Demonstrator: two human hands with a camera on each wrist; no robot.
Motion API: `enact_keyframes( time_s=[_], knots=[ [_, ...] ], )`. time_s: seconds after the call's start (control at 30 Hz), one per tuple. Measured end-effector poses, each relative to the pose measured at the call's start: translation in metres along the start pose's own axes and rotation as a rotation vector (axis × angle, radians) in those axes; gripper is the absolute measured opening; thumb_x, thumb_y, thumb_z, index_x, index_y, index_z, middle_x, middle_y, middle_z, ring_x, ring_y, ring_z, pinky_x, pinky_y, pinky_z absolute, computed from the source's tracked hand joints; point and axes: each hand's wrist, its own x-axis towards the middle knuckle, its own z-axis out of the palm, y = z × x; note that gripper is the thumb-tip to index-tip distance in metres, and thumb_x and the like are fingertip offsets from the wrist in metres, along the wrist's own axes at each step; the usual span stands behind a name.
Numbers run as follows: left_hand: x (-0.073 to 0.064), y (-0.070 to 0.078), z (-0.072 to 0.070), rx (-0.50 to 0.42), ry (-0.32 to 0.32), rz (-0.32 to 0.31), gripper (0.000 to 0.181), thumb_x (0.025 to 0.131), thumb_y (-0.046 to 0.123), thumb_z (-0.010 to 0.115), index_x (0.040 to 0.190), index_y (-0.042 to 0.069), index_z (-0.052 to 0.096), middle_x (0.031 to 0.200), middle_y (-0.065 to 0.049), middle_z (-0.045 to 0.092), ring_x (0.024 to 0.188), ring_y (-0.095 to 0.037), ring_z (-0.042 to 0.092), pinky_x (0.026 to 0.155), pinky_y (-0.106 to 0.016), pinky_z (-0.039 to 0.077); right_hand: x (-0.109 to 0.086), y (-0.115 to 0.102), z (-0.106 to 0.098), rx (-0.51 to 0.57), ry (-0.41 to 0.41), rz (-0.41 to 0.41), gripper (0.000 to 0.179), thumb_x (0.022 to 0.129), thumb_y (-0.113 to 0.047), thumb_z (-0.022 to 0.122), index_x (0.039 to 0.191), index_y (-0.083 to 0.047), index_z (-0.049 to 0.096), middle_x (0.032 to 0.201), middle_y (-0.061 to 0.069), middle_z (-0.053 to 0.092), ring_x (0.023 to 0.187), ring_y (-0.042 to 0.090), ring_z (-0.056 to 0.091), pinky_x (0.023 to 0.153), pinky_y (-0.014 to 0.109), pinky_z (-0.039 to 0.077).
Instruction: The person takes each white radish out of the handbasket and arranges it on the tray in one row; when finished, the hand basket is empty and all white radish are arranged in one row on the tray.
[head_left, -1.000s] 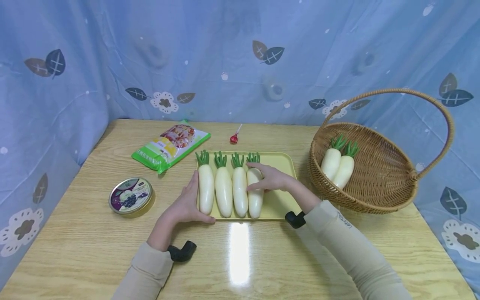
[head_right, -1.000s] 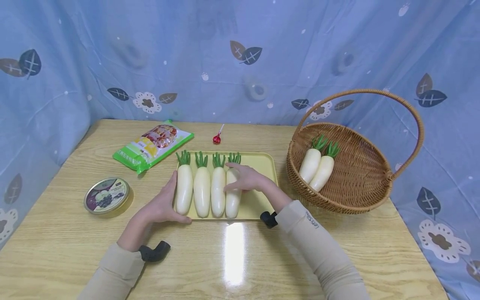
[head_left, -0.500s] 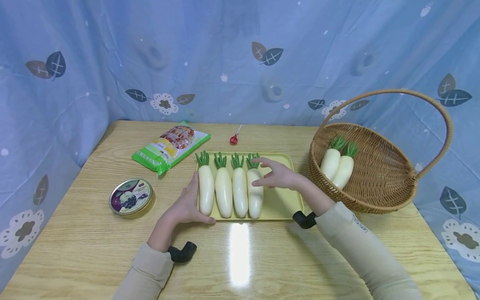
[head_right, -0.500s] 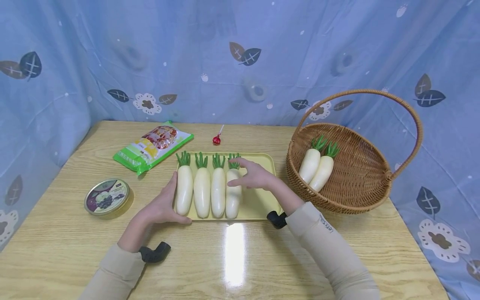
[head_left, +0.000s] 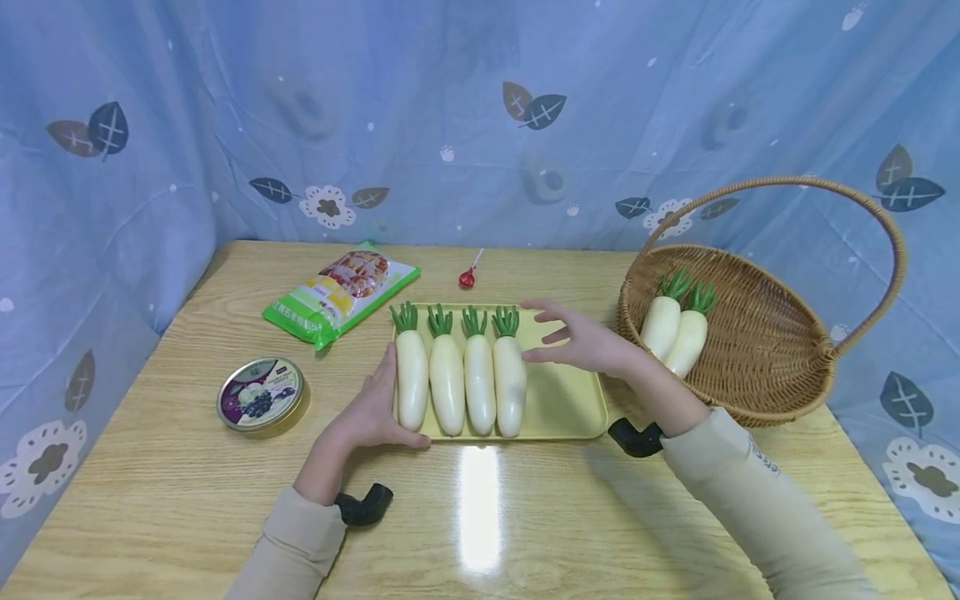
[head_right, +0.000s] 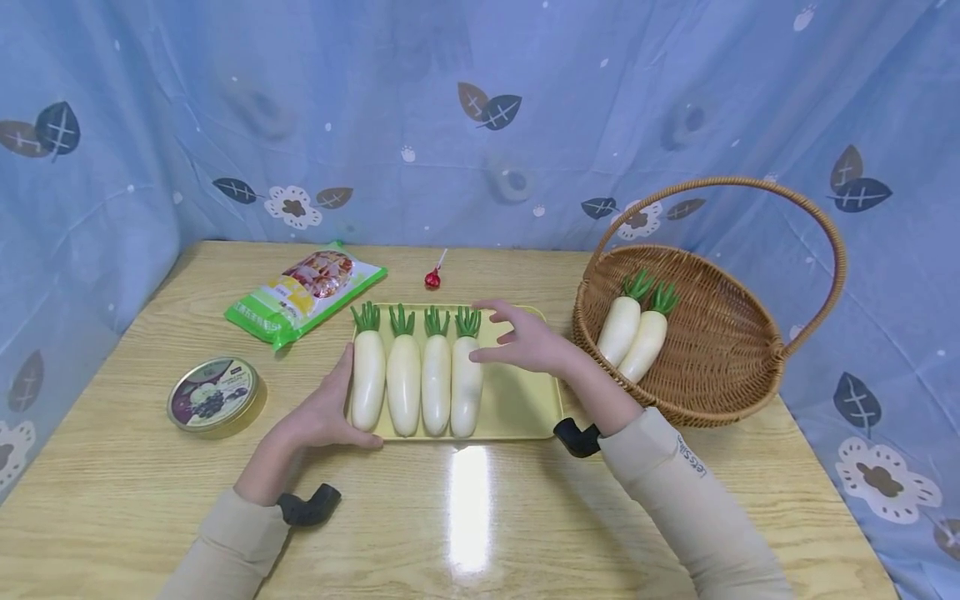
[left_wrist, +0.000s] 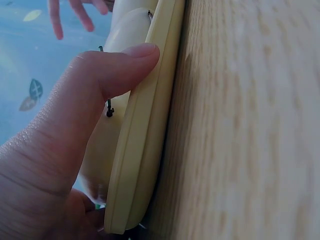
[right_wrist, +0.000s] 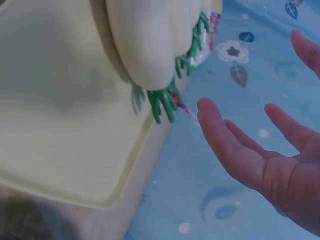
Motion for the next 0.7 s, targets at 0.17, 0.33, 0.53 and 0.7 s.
enact_keyframes(
  time_s=[0.17, 0.33, 0.53, 0.7],
  knots=[
    [0.000, -0.002, 0.000, 0.004, 0.002, 0.003, 0.146, 0.047, 0.039, 0.088, 0.140, -0.007, -0.015, 0.149, -0.025, -0.008, 0.137, -0.036, -0.001, 0.107, -0.056, 0.003, -0.008, -0.008, -0.007, -0.019, 0.025, -0.022, 0.074, 0.082, -0.030, 0.069, 0.143, -0.019, 0.029, 0.140, 0.018, 0.032, 0.117, 0.036, 0.046, 0.088, 0.044, 0.046],
    [0.000, -0.003, 0.000, 0.005, 0.001, -0.001, 0.146, 0.048, 0.040, 0.088, 0.140, -0.006, -0.015, 0.149, -0.025, -0.008, 0.137, -0.035, -0.002, 0.107, -0.055, 0.003, -0.015, -0.015, -0.013, -0.027, 0.038, -0.031, 0.075, 0.081, -0.032, 0.069, 0.143, -0.020, 0.029, 0.141, 0.016, 0.032, 0.117, 0.034, 0.047, 0.088, 0.044, 0.046],
    [0.001, -0.002, 0.000, 0.003, 0.000, 0.000, 0.147, 0.047, 0.040, 0.088, 0.141, -0.005, -0.015, 0.149, -0.023, -0.009, 0.137, -0.034, -0.002, 0.107, -0.055, 0.002, -0.019, -0.018, -0.022, -0.038, 0.054, -0.036, 0.073, 0.081, -0.030, 0.070, 0.142, -0.021, 0.030, 0.140, 0.015, 0.034, 0.116, 0.033, 0.048, 0.088, 0.043, 0.047],
    [0.000, -0.001, -0.001, 0.005, -0.003, -0.001, 0.146, 0.047, 0.039, 0.088, 0.141, -0.005, -0.015, 0.149, -0.023, -0.009, 0.137, -0.034, -0.002, 0.108, -0.053, 0.002, -0.025, -0.023, -0.032, -0.057, 0.073, -0.036, 0.074, 0.081, -0.030, 0.070, 0.142, -0.020, 0.030, 0.138, 0.016, 0.036, 0.115, 0.033, 0.048, 0.087, 0.043, 0.047]
  ],
)
